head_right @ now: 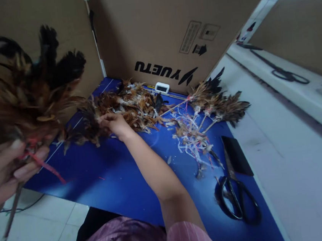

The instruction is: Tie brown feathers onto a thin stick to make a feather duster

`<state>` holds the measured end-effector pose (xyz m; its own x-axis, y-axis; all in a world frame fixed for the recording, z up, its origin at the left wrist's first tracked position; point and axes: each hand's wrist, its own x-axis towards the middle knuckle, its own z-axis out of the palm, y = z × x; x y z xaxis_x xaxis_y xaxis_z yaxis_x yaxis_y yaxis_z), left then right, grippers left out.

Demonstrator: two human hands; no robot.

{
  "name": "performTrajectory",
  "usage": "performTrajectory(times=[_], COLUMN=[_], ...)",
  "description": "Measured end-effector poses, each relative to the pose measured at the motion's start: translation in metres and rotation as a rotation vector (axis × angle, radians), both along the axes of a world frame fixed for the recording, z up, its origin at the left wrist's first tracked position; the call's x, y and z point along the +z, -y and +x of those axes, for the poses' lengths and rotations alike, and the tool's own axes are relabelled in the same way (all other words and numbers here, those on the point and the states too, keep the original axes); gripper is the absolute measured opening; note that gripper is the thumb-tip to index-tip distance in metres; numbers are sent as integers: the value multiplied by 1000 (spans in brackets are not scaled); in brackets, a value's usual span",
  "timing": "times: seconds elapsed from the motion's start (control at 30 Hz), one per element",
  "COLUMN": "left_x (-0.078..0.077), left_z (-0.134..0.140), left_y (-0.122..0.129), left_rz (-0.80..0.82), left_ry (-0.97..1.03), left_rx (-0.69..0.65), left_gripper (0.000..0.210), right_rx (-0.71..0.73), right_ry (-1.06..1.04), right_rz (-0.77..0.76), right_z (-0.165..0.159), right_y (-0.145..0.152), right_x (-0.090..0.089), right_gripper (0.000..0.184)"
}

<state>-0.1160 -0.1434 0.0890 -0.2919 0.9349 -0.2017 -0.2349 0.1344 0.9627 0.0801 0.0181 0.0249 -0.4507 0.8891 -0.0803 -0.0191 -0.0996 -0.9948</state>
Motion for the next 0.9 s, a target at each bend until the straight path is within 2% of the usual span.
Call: performTrajectory(times=[0.07, 0.13, 0.27, 0.33, 0.47, 0.57, 0.7, 0.8, 0.9], left_x=[-4, -12, -28, -33, -40, -46, -52, -53, -52], left_z=[14, 26, 52, 65, 86, 97, 107, 111, 112], left_y=[-9, -18, -36, -42, -46, -46, -44, -40, -34], left_rz=[23, 42, 78, 63, -15, -63, -77, -50, -1], left_ry=[-1, 39, 155, 177, 145, 130, 115, 84, 55], left_rx=[-99, -156, -255, -286, -303, -308, -294, -270, -311], left_gripper=[21, 23, 24, 23, 31, 38, 32, 30, 38], right_rx=[-11, -69, -350, -411, -293, -190, -70, -81, -110], right_ry=[-105, -164, -267, -316, -286, -179, -50, 29, 74], right_rz=[-132, -188, -116, -73, -21, 26, 88, 115, 179], right_z=[21, 41, 76, 89, 97, 88, 72, 64, 59], right_y=[6, 12, 32, 47, 84, 104, 110, 105, 98], right_x=[5, 9, 19, 29, 49, 54, 50, 42, 30], right_gripper=[8, 13, 18, 20, 20, 17, 13, 14, 13])
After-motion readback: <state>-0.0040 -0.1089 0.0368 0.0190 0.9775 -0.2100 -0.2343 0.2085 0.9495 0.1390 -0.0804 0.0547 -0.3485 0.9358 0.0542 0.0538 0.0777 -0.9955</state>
